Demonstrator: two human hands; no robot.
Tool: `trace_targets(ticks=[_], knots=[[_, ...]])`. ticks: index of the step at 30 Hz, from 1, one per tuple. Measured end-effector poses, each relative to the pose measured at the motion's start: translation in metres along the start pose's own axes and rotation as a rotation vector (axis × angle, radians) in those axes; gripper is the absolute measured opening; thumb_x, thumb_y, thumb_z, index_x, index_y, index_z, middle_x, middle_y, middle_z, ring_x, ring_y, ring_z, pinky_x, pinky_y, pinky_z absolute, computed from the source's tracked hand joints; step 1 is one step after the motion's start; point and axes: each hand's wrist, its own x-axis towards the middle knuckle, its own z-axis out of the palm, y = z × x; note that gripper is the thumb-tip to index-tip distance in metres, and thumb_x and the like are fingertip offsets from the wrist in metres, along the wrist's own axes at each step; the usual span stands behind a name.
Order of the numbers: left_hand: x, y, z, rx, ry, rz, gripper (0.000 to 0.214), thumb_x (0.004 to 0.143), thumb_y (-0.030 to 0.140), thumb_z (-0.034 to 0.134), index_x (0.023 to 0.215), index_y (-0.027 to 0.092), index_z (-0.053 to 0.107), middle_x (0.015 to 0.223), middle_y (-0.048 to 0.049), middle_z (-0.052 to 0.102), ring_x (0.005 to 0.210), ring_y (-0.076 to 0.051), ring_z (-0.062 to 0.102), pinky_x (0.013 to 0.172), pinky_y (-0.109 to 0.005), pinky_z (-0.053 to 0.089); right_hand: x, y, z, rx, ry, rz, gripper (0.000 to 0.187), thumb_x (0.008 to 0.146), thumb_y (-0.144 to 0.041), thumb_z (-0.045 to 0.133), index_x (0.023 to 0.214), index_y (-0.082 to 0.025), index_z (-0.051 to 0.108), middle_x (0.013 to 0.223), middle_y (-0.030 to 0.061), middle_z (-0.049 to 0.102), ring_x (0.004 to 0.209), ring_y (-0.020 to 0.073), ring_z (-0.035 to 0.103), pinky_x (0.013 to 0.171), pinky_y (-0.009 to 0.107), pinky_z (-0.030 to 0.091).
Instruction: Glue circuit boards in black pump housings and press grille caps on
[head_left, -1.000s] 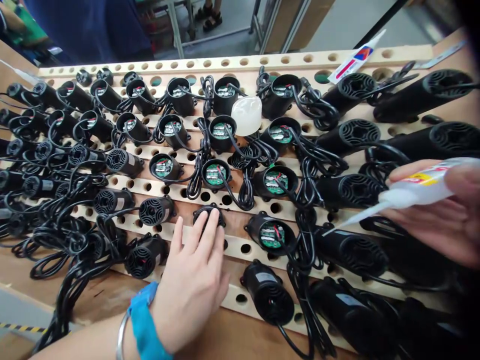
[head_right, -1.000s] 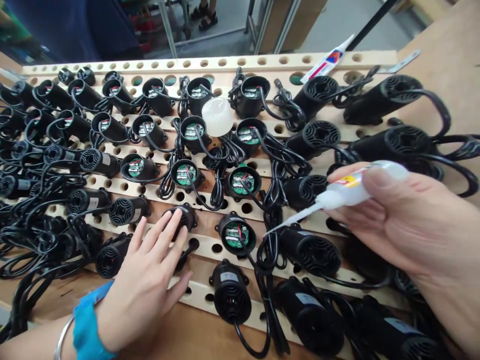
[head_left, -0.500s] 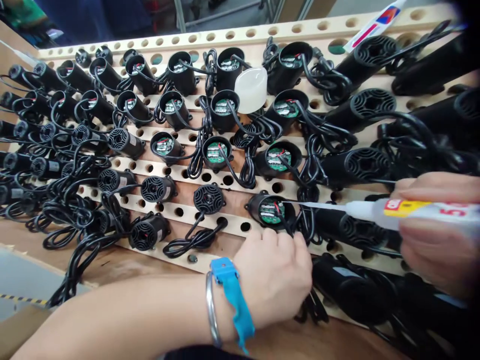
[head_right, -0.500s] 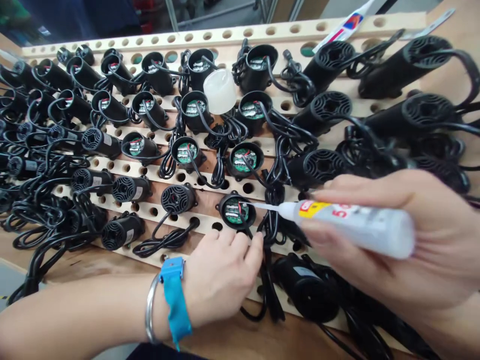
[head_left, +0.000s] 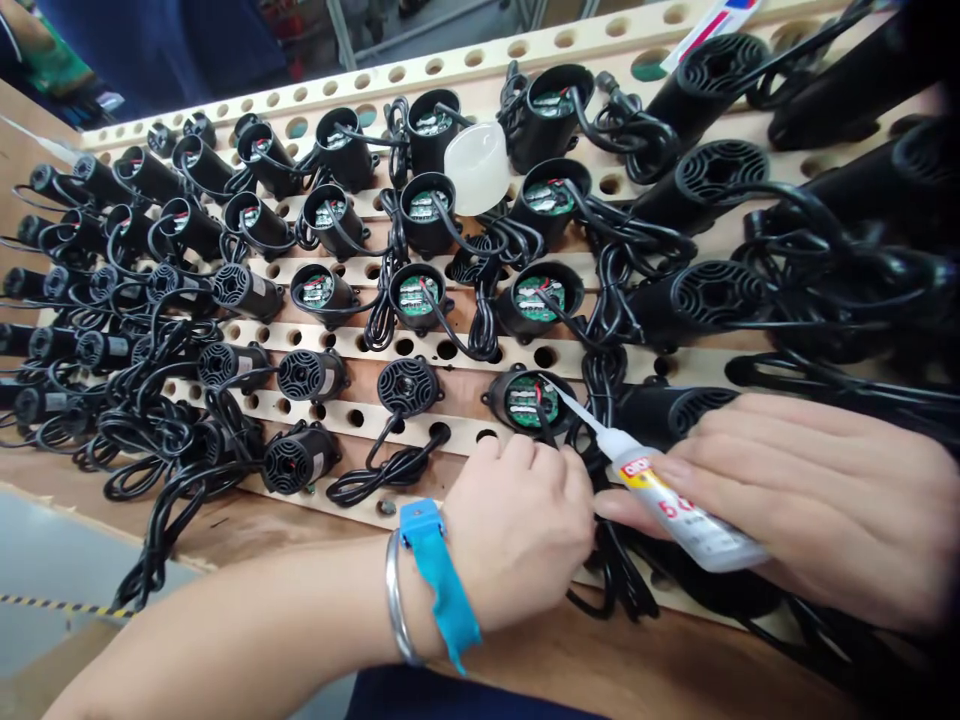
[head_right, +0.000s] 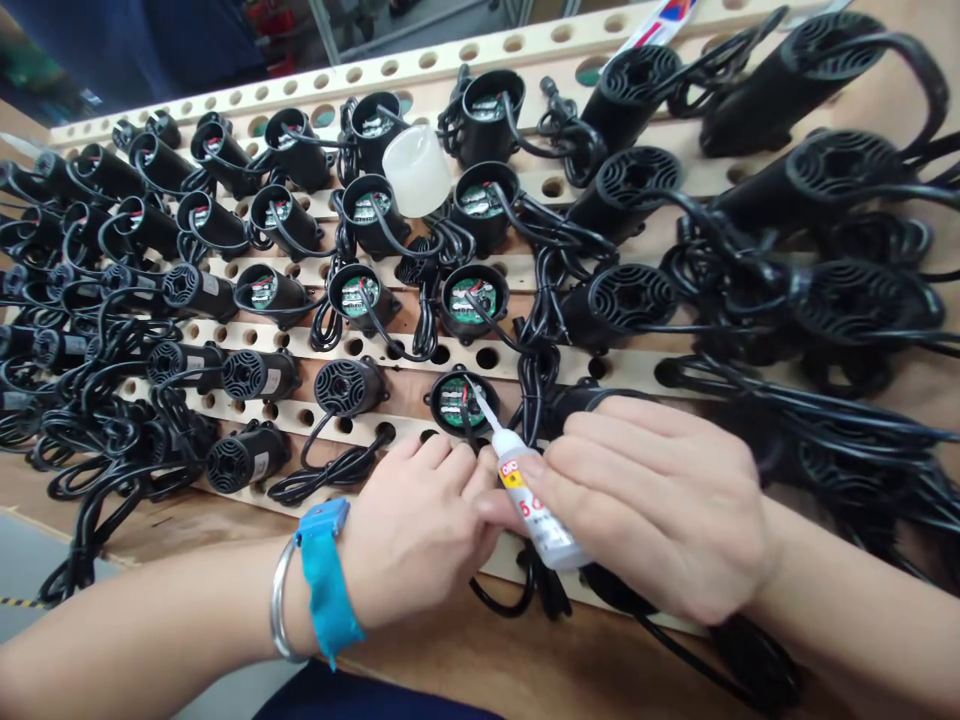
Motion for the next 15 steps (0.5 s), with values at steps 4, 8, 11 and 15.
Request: trace_targets(ticks=[4, 8, 11, 15], knots=[[0.0, 0.0, 0.0, -0.003, -0.009, 0.009, 0.022, 0.094, 0.028, 0.045, 0.097, 0.011, 0.058, 0.085, -0.0065, 0.058, 0.078, -0.022, 0.053, 0.061, -0.036, 0.042, 0.005, 0.004, 0.002, -0.168, 0.032, -0.3, 0.019, 0.075, -0.025, 0.075, 0.089, -0.03, 0.063, 0.068, -0.005, 0.065, 0.058, 0.015, 0.059, 0.055, 0.032, 0.048], [-0.001, -0.001, -0.001, 0.001, -0.029, 0.013, 0.025, 0.094, 0.032, 0.046, 0.101, 0.011, 0.058, 0.088, -0.0068, 0.059, 0.081, -0.022, 0.054, 0.062, -0.035, 0.042, 0.01, 0.003, 0.0, -0.223, -0.017, -0.379, 0.008, 0.079, -0.026, 0.071, 0.077, -0.028, 0.064, 0.069, -0.0018, 0.065, 0.059, 0.0161, 0.058, 0.056, 0.033, 0.047], [-0.001, -0.001, 0.0, 0.009, -0.039, 0.012, 0.025, 0.094, 0.031, 0.046, 0.103, 0.011, 0.058, 0.091, -0.0077, 0.06, 0.082, -0.022, 0.055, 0.064, -0.035, 0.042, 0.009, 0.0, -0.002, -0.21, -0.041, -0.362, 0.008, 0.083, -0.027, 0.066, 0.076, -0.029, 0.063, 0.072, -0.0014, 0.066, 0.06, 0.0163, 0.058, 0.057, 0.034, 0.046], [0.0, -0.001, -0.001, 0.004, -0.033, 0.002, 0.029, 0.094, 0.03, 0.044, 0.11, 0.008, 0.056, 0.093, -0.0094, 0.063, 0.084, -0.022, 0.056, 0.066, -0.035, 0.044, 0.002, -0.001, -0.004, -0.14, -0.04, -0.269, 0.008, 0.08, -0.027, 0.07, 0.084, -0.027, 0.063, 0.073, 0.0002, 0.066, 0.064, 0.0176, 0.059, 0.059, 0.035, 0.047]])
